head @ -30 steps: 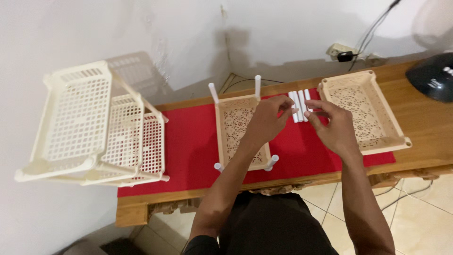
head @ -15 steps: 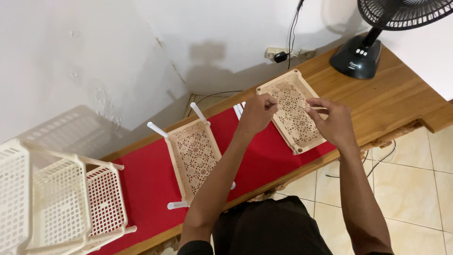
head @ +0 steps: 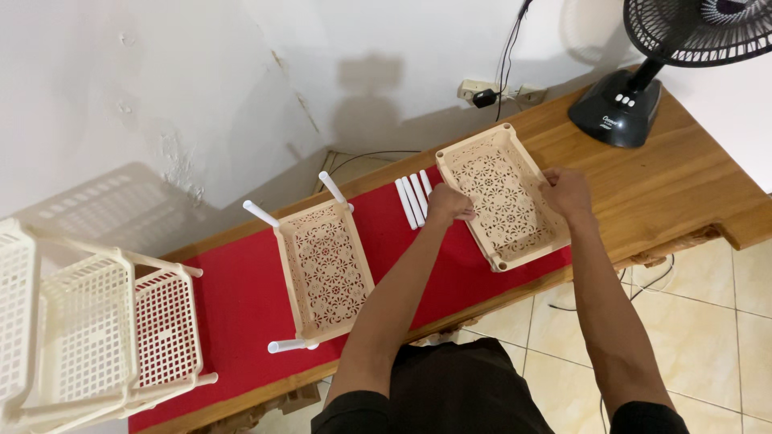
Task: The person assembles a multi-tier storage rack by inserting white plastic feet and vertical poles into beige trays. They stack the trays onto the poles to form a three-tier rack and place it on the table.
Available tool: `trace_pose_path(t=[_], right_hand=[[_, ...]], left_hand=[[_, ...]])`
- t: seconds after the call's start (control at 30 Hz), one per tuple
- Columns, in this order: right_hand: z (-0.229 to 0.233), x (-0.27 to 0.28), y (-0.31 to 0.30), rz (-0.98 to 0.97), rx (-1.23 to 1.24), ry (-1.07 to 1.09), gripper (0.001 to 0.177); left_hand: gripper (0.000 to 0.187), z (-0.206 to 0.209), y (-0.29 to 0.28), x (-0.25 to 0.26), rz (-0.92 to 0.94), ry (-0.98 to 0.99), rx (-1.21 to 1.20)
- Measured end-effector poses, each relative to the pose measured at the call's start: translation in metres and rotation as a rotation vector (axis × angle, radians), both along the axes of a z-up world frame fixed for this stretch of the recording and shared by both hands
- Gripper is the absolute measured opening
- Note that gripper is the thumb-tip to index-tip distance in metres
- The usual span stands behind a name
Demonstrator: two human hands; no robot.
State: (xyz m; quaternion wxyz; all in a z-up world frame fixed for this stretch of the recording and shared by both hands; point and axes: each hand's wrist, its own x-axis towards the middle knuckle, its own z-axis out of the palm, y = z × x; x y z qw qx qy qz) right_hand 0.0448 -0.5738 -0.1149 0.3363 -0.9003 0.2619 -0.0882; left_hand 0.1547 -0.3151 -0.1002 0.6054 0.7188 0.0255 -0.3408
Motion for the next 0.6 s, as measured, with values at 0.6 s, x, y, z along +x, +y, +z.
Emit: trace_pose_path(t=[0.6], right_hand=[[0.036,-0.009,0.006,-0.018,0.024,-0.05,0.034]], left_hand=[[0.042,0.019,-0.003,-0.008,0.013,-0.277,0.318]])
